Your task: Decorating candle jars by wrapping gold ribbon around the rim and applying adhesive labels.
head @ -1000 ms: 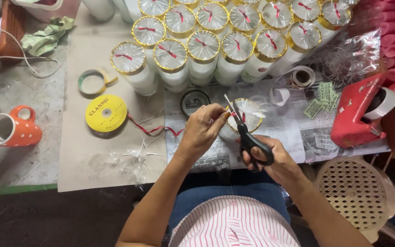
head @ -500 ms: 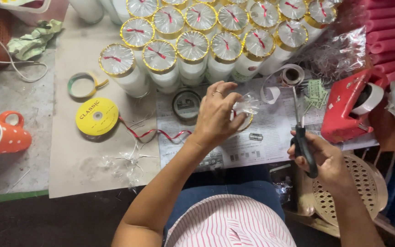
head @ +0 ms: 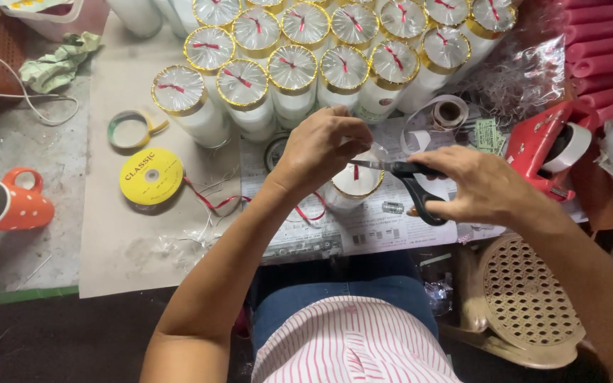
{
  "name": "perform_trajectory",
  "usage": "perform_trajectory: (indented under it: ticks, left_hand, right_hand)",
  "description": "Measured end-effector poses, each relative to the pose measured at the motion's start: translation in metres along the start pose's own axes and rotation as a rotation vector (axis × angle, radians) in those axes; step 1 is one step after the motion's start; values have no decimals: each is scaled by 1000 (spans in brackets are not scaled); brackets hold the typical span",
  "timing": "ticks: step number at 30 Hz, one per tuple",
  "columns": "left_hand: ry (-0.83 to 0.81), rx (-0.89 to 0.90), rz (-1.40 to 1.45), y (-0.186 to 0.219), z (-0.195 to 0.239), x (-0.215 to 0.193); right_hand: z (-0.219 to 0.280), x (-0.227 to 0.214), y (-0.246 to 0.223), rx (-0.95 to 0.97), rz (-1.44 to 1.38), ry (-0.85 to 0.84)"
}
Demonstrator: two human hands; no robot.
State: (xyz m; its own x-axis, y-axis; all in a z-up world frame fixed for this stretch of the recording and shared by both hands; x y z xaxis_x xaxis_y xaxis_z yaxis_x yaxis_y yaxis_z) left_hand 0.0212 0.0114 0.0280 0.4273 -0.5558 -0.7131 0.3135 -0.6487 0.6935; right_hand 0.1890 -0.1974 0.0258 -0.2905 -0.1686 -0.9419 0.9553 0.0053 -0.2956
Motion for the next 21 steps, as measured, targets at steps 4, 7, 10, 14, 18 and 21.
perform_trajectory:
  ticks: [4,7,10,14,18,21]
  left_hand:
    - [23,-9,-53,3,1,0]
    - [75,84,-77,3,0,4]
    - [91,121,-43,21,7,-5]
    - [125,224,61,43,35,-23]
    - [-125,195,136,6,90,-15]
    - [-235,47,229,-32,125,15]
  right_hand:
    - [-16,-9,-6,-45,34,-4]
    - [-17,-8,1,-110,68,37]
    - [-13,-5,4,-102,113,59]
    - [-5,-18,-1,144,-7,-31]
    - [15,-17,-12,517,-184,-106]
    - [26,23,1,711,-272,-176]
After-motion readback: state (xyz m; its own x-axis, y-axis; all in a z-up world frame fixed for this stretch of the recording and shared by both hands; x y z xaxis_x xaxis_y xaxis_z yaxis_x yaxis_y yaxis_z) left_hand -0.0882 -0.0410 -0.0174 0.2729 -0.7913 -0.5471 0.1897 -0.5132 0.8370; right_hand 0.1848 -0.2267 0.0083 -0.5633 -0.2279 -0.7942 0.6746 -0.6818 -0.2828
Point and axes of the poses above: each hand's wrist, its own z-axis away from the middle knuckle, its own x-axis out of the palm, y = z × x, the point moved 2 cm from there along -z, towards the middle knuckle, and after that the axes turned 15 degrees about -x, right-handed, at the moved point
